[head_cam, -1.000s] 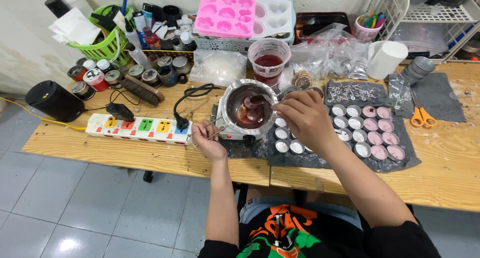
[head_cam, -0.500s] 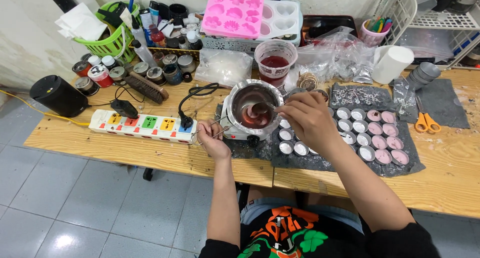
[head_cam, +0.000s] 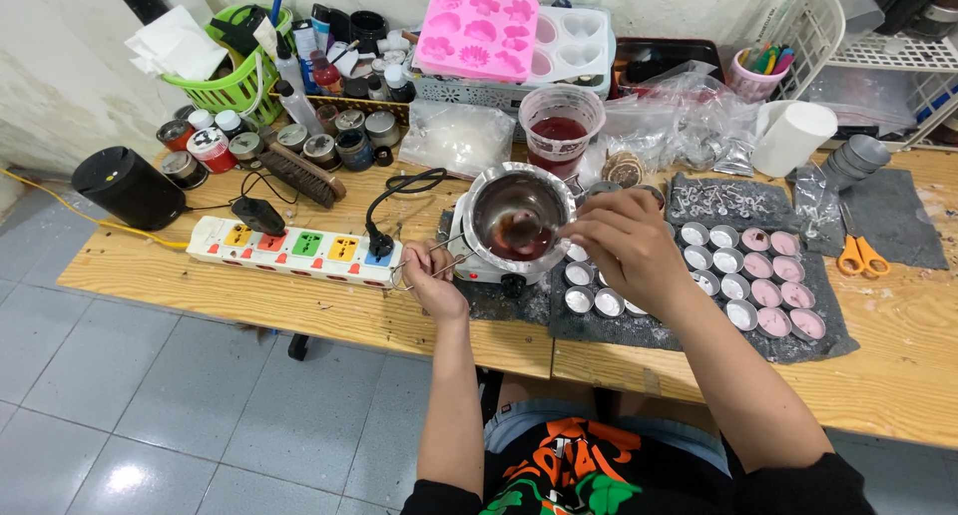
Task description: Melting and pouring pink wax into small metal containers using a spoon and tweezers on an electric melter.
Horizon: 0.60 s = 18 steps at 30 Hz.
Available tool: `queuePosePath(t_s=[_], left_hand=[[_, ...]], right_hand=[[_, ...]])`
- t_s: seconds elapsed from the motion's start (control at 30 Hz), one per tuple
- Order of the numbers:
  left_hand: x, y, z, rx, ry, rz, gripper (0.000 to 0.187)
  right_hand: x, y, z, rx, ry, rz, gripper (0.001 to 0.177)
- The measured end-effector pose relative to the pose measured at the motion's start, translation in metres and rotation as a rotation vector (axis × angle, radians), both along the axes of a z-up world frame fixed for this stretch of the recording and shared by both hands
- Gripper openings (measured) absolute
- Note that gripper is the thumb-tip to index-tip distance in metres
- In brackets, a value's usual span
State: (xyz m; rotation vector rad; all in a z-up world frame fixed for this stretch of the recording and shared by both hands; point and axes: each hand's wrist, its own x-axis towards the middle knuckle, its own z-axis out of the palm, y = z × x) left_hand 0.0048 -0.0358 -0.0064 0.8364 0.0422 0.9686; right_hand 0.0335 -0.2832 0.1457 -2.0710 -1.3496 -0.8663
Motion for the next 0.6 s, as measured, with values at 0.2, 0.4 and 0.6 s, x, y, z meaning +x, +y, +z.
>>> queuePosePath(t_s=[0.2,0.4,0.6], left_hand=[[0.0001,-0.0002,-0.0028,0.026,0.0,0.005,0.036],[0.0014,0.0019,-0.0035,0.016,-0.008,0.001,0.036],[0.0009,0.0011,-0.0025,0.018,-0.009,-0.004,0.035]], right_hand=[[-0.0026,0.0031,0.0023,-0.032,-0.028,-0.027,0.016],[-0.0011,-0.0004,0.0039,0.009,-0.01,-0.069,0.013],[-0.0034,0.0027,0.0049,-0.04,-0.005,-0.076,0.007]])
